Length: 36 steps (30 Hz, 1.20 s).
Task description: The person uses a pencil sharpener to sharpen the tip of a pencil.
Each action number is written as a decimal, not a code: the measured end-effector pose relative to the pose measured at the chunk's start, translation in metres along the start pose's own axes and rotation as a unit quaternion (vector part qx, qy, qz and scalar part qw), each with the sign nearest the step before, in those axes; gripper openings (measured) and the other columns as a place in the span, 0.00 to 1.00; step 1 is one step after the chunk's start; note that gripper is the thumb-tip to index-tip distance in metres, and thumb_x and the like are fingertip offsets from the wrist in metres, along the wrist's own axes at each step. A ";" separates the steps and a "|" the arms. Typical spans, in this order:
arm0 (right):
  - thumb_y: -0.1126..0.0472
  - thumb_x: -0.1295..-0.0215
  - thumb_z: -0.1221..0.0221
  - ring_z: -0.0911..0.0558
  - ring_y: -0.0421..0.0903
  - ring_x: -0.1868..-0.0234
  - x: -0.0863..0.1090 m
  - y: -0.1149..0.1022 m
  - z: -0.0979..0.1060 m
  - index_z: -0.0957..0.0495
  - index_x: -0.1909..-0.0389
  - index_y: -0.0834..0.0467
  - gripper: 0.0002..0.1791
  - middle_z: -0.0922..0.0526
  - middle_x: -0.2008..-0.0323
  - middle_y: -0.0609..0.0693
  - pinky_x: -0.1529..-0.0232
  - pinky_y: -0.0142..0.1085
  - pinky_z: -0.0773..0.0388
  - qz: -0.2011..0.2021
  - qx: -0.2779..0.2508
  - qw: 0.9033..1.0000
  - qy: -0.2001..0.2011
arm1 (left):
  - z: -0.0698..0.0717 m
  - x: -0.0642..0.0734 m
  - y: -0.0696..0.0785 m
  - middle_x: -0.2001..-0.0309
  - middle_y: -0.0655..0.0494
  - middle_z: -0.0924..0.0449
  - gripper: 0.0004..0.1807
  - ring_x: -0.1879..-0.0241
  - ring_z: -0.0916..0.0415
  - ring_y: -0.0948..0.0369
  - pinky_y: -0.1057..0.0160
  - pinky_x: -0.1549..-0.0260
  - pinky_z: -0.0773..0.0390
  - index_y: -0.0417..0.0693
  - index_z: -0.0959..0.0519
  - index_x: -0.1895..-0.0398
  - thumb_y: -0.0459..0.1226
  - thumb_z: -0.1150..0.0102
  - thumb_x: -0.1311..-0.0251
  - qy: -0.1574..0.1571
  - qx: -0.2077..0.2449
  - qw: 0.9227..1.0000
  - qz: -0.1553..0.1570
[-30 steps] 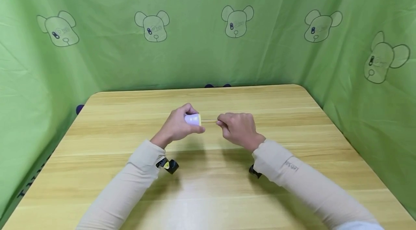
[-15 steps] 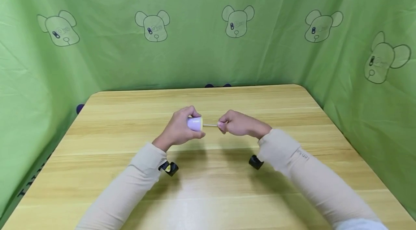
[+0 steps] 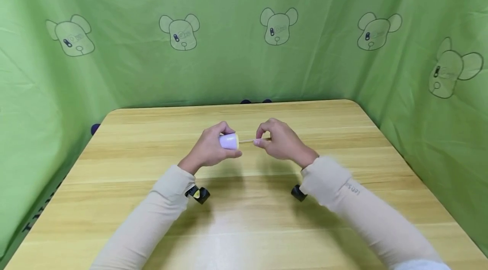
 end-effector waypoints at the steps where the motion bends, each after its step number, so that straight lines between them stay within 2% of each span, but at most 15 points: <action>1: 0.57 0.39 0.33 0.23 0.49 0.63 0.002 -0.002 0.000 0.21 0.70 0.55 0.07 0.20 0.61 0.51 0.54 0.49 0.33 -0.003 0.019 0.999 0.035 | 0.001 -0.001 -0.001 0.62 0.49 0.23 0.25 0.64 0.25 0.54 0.60 0.71 0.22 0.44 0.27 0.57 0.38 0.23 0.56 0.004 0.005 1.000 0.007; 3: 0.54 0.40 0.33 0.23 0.52 0.57 0.006 -0.006 0.002 0.21 0.69 0.55 0.09 0.20 0.60 0.52 0.49 0.55 0.39 -0.003 0.056 0.993 0.107 | 0.002 -0.002 -0.001 0.61 0.49 0.23 0.26 0.64 0.25 0.54 0.60 0.70 0.22 0.45 0.26 0.55 0.39 0.23 0.56 0.013 0.019 1.000 0.015; 5: 0.53 0.41 0.33 0.23 0.53 0.59 0.009 -0.008 0.002 0.21 0.68 0.56 0.11 0.19 0.62 0.52 0.49 0.56 0.42 0.021 0.094 0.981 0.171 | 0.004 -0.003 0.001 0.61 0.49 0.23 0.26 0.64 0.25 0.54 0.60 0.70 0.22 0.45 0.26 0.55 0.40 0.24 0.56 0.020 0.037 0.999 0.020; 8: 0.52 0.43 0.32 0.21 0.54 0.65 0.014 -0.010 0.002 0.20 0.68 0.58 0.13 0.18 0.68 0.52 0.51 0.56 0.39 0.090 0.143 0.952 0.255 | 0.006 -0.004 0.002 0.60 0.48 0.23 0.26 0.64 0.26 0.53 0.60 0.72 0.23 0.45 0.26 0.55 0.40 0.24 0.56 0.020 0.063 0.997 0.027; 11: 0.51 0.46 0.31 0.20 0.53 0.71 0.019 -0.010 0.000 0.19 0.70 0.59 0.15 0.17 0.73 0.53 0.56 0.54 0.34 0.155 0.164 0.924 0.309 | 0.008 -0.003 0.001 0.60 0.47 0.24 0.25 0.66 0.27 0.53 0.62 0.78 0.24 0.47 0.26 0.55 0.40 0.24 0.56 0.009 0.082 0.996 0.045; 14: 0.48 0.45 0.32 0.20 0.51 0.76 0.023 -0.009 -0.003 0.19 0.73 0.60 0.17 0.18 0.77 0.52 0.62 0.52 0.32 0.203 0.167 0.905 0.336 | 0.009 -0.001 0.002 0.61 0.47 0.24 0.25 0.67 0.27 0.53 0.62 0.81 0.26 0.47 0.25 0.56 0.39 0.24 0.57 -0.002 0.096 0.994 0.057; 17: 0.46 0.40 0.36 0.21 0.51 0.78 0.024 -0.009 -0.004 0.19 0.74 0.60 0.19 0.18 0.78 0.53 0.67 0.49 0.31 0.240 0.174 0.887 0.353 | 0.010 -0.001 0.002 0.61 0.46 0.25 0.24 0.69 0.27 0.54 0.62 0.80 0.25 0.46 0.25 0.57 0.38 0.24 0.57 -0.010 0.115 0.992 0.056; 20: 0.46 0.35 0.40 0.21 0.51 0.79 0.026 -0.011 -0.006 0.19 0.74 0.60 0.20 0.19 0.79 0.52 0.71 0.46 0.31 0.269 0.183 0.866 0.379 | 0.009 -0.001 0.003 0.61 0.44 0.25 0.24 0.72 0.27 0.55 0.62 0.79 0.25 0.44 0.25 0.57 0.36 0.24 0.57 -0.021 0.142 0.988 0.058; 23: 0.47 0.32 0.43 0.23 0.50 0.80 0.029 -0.014 -0.007 0.19 0.74 0.59 0.19 0.20 0.80 0.51 0.71 0.46 0.33 0.285 0.185 0.848 0.407 | 0.009 0.000 0.002 0.62 0.44 0.27 0.24 0.76 0.29 0.57 0.65 0.83 0.30 0.44 0.26 0.57 0.36 0.25 0.55 -0.042 0.164 0.983 0.072; 29: 0.48 0.28 0.47 0.24 0.50 0.82 0.030 -0.012 -0.012 0.20 0.76 0.59 0.22 0.22 0.81 0.51 0.70 0.46 0.34 0.291 0.192 0.831 0.433 | 0.009 0.002 0.002 0.69 0.46 0.27 0.23 0.82 0.32 0.59 0.67 0.88 0.39 0.42 0.29 0.56 0.37 0.28 0.51 -0.085 0.192 0.973 0.094; 33: 0.49 0.27 0.48 0.26 0.48 0.87 0.031 -0.012 -0.015 0.23 0.81 0.59 0.24 0.24 0.85 0.49 0.81 0.41 0.34 0.309 0.207 0.815 0.445 | 0.008 0.002 0.002 0.70 0.47 0.28 0.22 0.82 0.33 0.60 0.67 0.88 0.40 0.43 0.29 0.57 0.36 0.28 0.51 -0.096 0.197 0.970 0.101; 36: 0.51 0.27 0.49 0.31 0.45 0.91 0.030 -0.013 -0.017 0.28 0.85 0.57 0.25 0.28 0.88 0.47 0.87 0.36 0.40 0.312 0.215 0.813 0.441 | 0.006 0.003 0.001 0.68 0.46 0.28 0.22 0.82 0.33 0.59 0.67 0.87 0.39 0.42 0.29 0.58 0.34 0.28 0.53 -0.088 0.206 0.969 0.103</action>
Point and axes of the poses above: each hand's wrist, its own x-axis away from the middle knuckle, its own z-axis out of the back of the hand, y = z × x, the point moved 5 cm from there along -x, towards the middle knuckle
